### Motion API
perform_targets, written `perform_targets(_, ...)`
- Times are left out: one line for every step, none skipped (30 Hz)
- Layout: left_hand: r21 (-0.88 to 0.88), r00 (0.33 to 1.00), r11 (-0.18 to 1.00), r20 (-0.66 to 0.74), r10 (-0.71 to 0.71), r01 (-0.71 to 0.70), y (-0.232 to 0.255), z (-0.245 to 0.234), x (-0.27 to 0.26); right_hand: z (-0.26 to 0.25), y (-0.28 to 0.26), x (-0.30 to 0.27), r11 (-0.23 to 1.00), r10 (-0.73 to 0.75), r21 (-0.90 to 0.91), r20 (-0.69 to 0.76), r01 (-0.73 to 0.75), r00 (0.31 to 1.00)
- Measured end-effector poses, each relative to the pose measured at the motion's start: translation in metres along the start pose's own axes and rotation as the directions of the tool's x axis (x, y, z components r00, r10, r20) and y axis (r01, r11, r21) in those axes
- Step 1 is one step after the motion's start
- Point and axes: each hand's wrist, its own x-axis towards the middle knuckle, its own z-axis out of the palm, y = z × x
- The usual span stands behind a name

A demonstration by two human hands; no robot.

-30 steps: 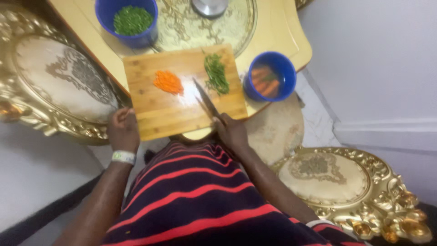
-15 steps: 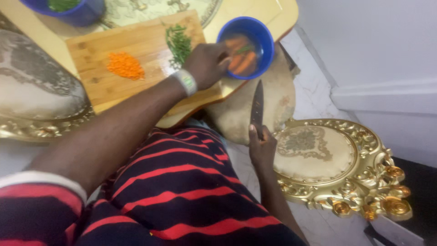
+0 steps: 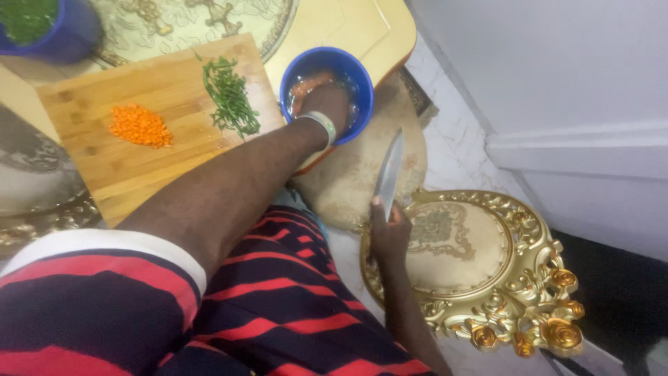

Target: The person slices a carrot on a wooden cutting board with a knife, repeatedly dipping the carrot into a bowl of water and scraping off pieces into the bowl.

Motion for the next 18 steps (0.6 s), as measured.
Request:
perform_targets(0.0, 1.0, 1.0, -0.001, -0.006, 0.006, 0.0, -0.005, -0.004, -0.001, -0.008, 0.002, 1.0, -0.001, -0.001, 0.006, 0.001, 1.0)
perform_targets(0.002, 0.999, 1.0, 0.035, -0.013, 0.013, 0.0, -0.011, -0.008, -0.002, -0.016, 0.008, 0.995, -0.095, -0.015, 0.042, 0.096, 0.995)
perform_targets(0.0, 0.997, 1.0, 0.071, -0.012, 0.012, 0.002, -0.016, -0.012, -0.004, -0.024, 0.012, 0.982, -0.187, -0.03, 0.072, 0.189, 0.98)
perform_targets(-0.004, 0.997, 1.0, 0.072, -0.011, 0.011, 0.004, -0.021, -0.018, -0.004, -0.031, 0.014, 0.981, -0.186, -0.034, 0.071, 0.189, 0.98)
perform_targets(-0.095, 0.997, 0.994, 0.062, -0.046, 0.052, 0.004, -0.026, -0.02, -0.003, -0.039, 0.019, 0.991, -0.135, 0.001, 0.079, 0.135, 0.988)
perform_targets(-0.185, 0.995, 0.979, 0.056, -0.082, 0.091, 0.003, -0.03, -0.022, -0.002, -0.047, 0.023, 0.996, -0.083, 0.035, 0.089, 0.081, 0.993)
perform_targets(-0.19, 0.996, 0.979, 0.055, -0.07, 0.079, 0.002, -0.032, -0.02, -0.001, -0.055, 0.027, 0.996, -0.084, 0.032, 0.077, 0.082, 0.993)
perform_targets(-0.262, 0.999, 0.965, -0.047, -0.022, 0.009, 0.0, -0.034, -0.017, 0.0, -0.063, 0.029, 0.99, -0.129, 0.064, 0.061, 0.125, 0.99)
perform_targets(-0.328, 0.99, 0.943, -0.142, 0.006, -0.053, -0.005, -0.032, -0.022, -0.002, -0.068, 0.024, 0.983, -0.164, 0.093, 0.054, 0.158, 0.985)
perform_targets(-0.335, 0.991, 0.941, -0.134, 0.006, -0.051, -0.01, -0.029, -0.028, -0.005, -0.073, 0.017, 0.985, -0.156, 0.085, 0.053, 0.151, 0.986)
perform_targets(-0.446, 0.995, 0.893, -0.097, 0.008, -0.051, -0.018, -0.033, -0.025, -0.002, -0.081, 0.016, 0.988, -0.129, 0.095, 0.053, 0.123, 0.99)
perform_targets(-0.55, 0.998, 0.834, -0.059, 0.016, -0.046, -0.025, -0.037, -0.019, 0.002, -0.089, 0.017, 0.99, -0.102, 0.104, 0.053, 0.096, 0.993)
perform_targets(-0.531, 0.997, 0.845, -0.058, 0.044, -0.068, -0.031, -0.04, -0.015, 0.008, -0.097, 0.018, 0.987, -0.1, 0.13, 0.028, 0.096, 0.995)
perform_targets(-0.604, 0.995, 0.796, -0.101, -0.025, -0.042, -0.036, -0.043, -0.011, 0.015, -0.104, 0.022, 0.989, -0.073, 0.138, 0.082, 0.062, 0.994)
perform_targets(-0.698, 0.991, 0.717, -0.101, -0.09, -0.006, -0.03, -0.033, -0.017, 0.01, -0.106, 0.014, 0.994, -0.013, 0.112, 0.121, 0.0, 0.993)
perform_targets(-0.705, 0.996, 0.709, -0.067, -0.053, -0.009, -0.034, -0.033, -0.018, 0.02, -0.109, 0.01, 0.994, 0.021, 0.108, 0.083, -0.03, 0.996)
perform_targets(-0.905, 0.993, 0.41, 0.085, -0.081, 0.111, -0.041, -0.036, -0.016, 0.029, -0.112, 0.013, 0.991, -0.065, 0.12, 0.113, 0.052, 0.991)
perform_targets(-0.967, 0.969, 0.06, 0.243, -0.055, 0.246, -0.041, -0.032, -0.018, 0.03, -0.111, 0.009, 0.982, -0.15, 0.134, 0.146, 0.13, 0.978)
